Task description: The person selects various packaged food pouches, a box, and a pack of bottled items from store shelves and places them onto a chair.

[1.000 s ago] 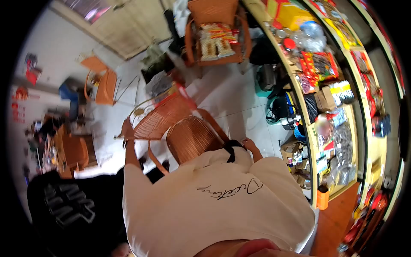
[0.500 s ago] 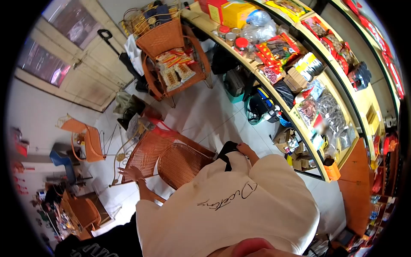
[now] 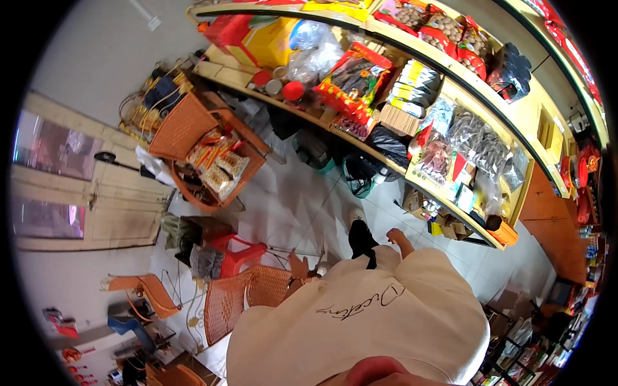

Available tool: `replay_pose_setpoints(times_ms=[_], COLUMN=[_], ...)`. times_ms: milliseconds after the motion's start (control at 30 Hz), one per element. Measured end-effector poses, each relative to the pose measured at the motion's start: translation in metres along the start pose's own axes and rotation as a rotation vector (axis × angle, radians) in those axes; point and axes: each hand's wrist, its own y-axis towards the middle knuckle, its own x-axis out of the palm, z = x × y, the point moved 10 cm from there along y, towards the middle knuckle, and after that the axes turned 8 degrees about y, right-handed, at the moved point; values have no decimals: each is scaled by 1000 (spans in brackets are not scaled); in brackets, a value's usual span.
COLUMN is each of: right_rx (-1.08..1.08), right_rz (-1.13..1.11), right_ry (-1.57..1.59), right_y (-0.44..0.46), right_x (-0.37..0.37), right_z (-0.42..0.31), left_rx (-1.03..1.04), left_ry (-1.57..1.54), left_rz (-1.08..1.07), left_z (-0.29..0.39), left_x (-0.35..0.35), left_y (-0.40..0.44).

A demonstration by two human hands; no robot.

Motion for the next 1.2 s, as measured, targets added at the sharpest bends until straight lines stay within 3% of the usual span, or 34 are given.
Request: replay_pose_setpoints(times_ms=[100,167,233,267,333,367,500,567,633,700,767,833,933,967,1033,1200], right_rx=[111,87,40,241,295,455,305,305,58,35,-23,-9,203,312,316,156], right_rz=[145,78,146,312,425,448,582,554,632,767,663,683,617,582,621,821], right_ry=[154,133,120,601,1161,1438,1633,1590,1670,1714,1822,1858,2079,2141,2124,2247], right_y=[1,-4,7,36,38,21,43,51,67,72,96,83,100,108,128,133], right_x=[-23,-69,-100,-73,-104,-139,-213,-245,-278,-318,-344,-399,-426,-424,-432,-486], right_z=[57,57,74,129,144,134,118,105,95,89,84,67,61,58,51,33], left_rx=[24,284,89,-12,21,39,-101,-111,-146,-189,-215,416,-238,-190,-164,-325], left_ry=[-158,89,38,14,-53,-87,-200,-341,-540,-796,-797,-626,-1157,-1151,-1151,-1141], left_rz=[-360,-520,-509,-507,-512,-512,-667,-659,-629,-601,-499,-430,-527,-562,-588,-521], left_z=[64,76,127,147,168,175,226,241,256,272,313,346,419,433,459,473], left_x=[44,95,70,57,60,63,53,48,38,30,6,0,-25,-24,-24,-15], left_y=[55,97,123,125,147,161,190,227,261,308,340,400,412,433,464,495])
